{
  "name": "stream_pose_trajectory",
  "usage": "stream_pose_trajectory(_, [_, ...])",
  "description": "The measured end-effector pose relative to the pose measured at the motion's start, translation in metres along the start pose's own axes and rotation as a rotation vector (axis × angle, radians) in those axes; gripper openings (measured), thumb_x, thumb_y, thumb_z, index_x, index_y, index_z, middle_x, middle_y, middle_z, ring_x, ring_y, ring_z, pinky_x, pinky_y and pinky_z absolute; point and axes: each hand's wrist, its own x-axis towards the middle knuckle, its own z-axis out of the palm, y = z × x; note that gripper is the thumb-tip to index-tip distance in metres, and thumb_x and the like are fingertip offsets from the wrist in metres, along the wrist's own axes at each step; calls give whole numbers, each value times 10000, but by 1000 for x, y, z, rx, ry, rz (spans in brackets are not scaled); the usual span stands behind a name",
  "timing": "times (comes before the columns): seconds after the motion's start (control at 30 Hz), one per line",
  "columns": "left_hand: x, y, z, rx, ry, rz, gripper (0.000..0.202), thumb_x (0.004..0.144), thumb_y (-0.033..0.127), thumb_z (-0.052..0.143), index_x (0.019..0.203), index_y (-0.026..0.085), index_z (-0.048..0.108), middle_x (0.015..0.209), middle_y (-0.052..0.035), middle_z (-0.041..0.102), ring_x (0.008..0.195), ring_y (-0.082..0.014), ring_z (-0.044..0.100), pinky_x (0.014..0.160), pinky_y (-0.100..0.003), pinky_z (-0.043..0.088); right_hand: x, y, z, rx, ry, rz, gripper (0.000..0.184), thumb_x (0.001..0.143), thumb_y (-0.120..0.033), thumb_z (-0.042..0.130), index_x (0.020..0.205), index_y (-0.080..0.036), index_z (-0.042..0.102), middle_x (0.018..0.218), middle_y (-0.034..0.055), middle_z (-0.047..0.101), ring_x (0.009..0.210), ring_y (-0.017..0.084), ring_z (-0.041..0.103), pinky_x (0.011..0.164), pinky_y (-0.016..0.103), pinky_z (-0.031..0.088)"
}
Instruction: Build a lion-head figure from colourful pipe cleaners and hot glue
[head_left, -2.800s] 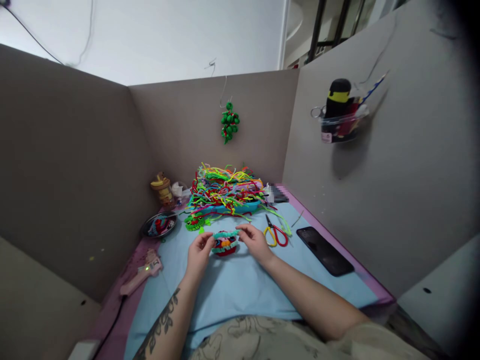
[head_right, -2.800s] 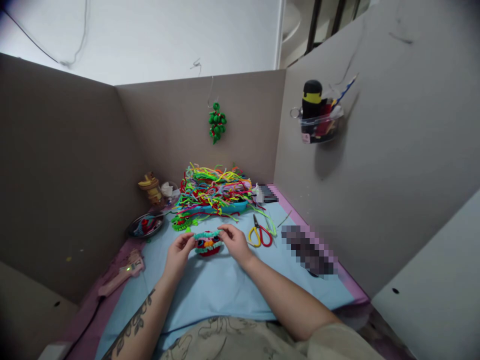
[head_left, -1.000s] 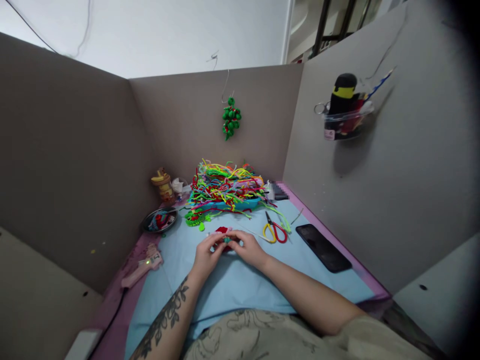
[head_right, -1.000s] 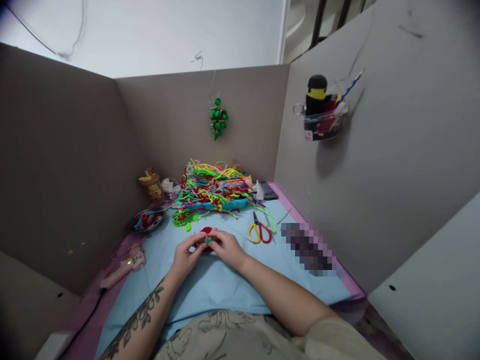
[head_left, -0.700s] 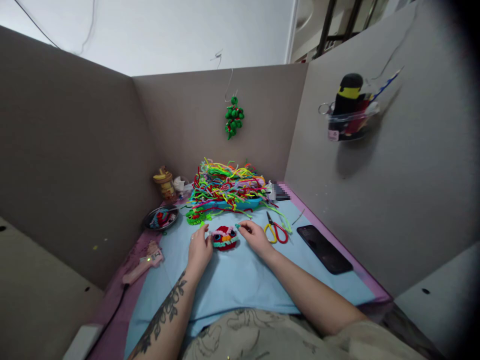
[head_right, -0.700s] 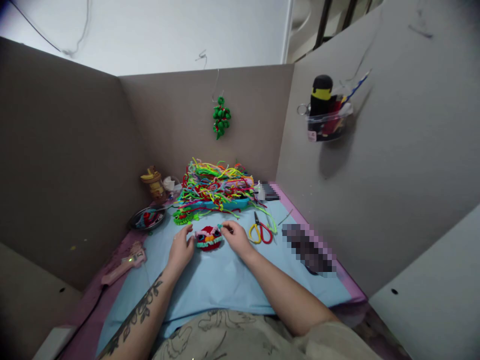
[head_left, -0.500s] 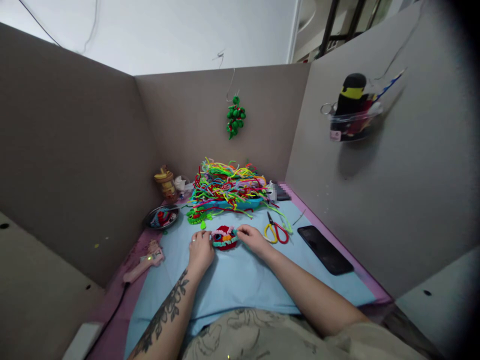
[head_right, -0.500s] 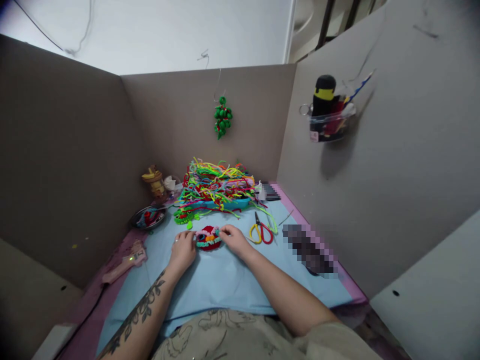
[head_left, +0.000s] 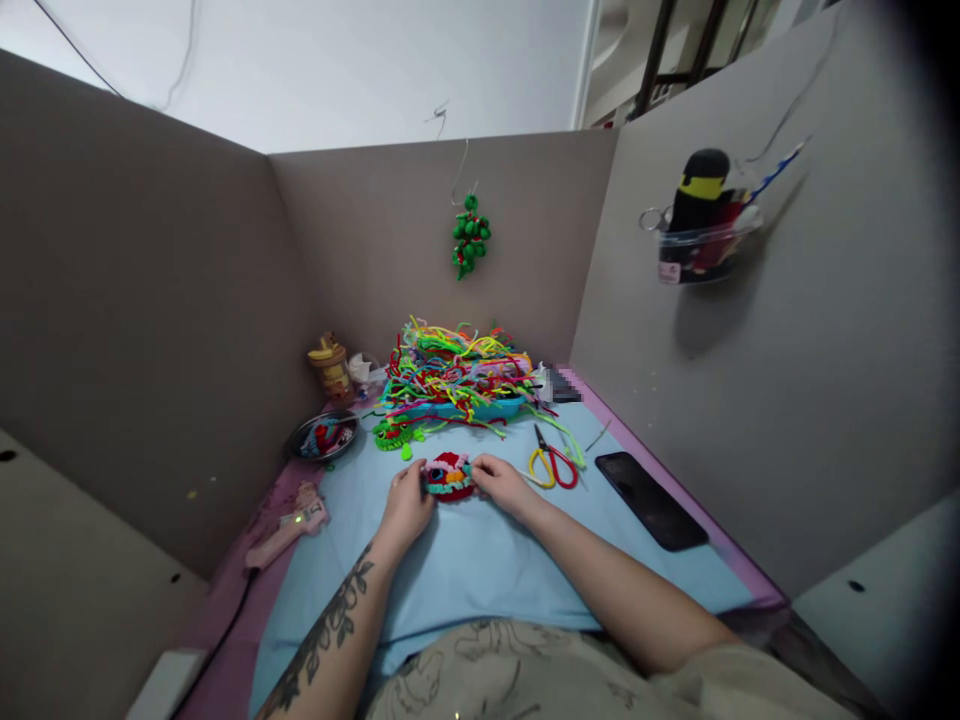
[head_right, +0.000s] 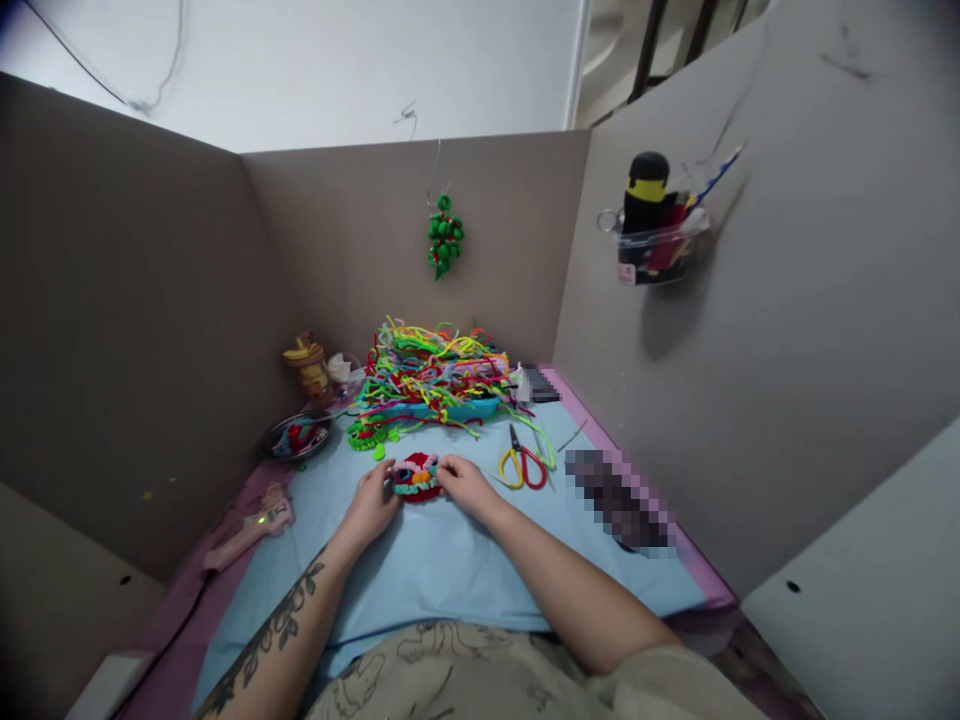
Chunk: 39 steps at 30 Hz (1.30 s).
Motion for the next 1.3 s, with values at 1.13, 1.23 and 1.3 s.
stream_pose_trajectory(1.13, [-3,29,-21,-1351,-101,-231,620,593,92,541,1207,170,563,1344,-103,483,1201,-254,478,894,-340,449,-9,-17,7,96,88,-183,340,795,-422,509,1024,-177,565,666,-11,572,563,118,545,550,260,468])
stream_pose_trajectory(1.23, [-4,30,-20,-1350,-52,-258,603,597,107,592,1196,169,574,1316,-110,511,1155,-248,515,855,-319,462,-9,-15,10,85,60,-162,346,811,-411,491,1052,-174,567,657,-13,575,547,110,548,528,248,466])
stream_pose_trajectory(1.3, [-4,31,-18,-1361,-34,-276,597,610,150,655,1200,179,569,1298,-105,528,1087,-224,560,832,-304,472,-9,-12,12,83,51,-152,335,813,-400,489,1047,-174,570,666,-14,575,531,103,543,503,236,454])
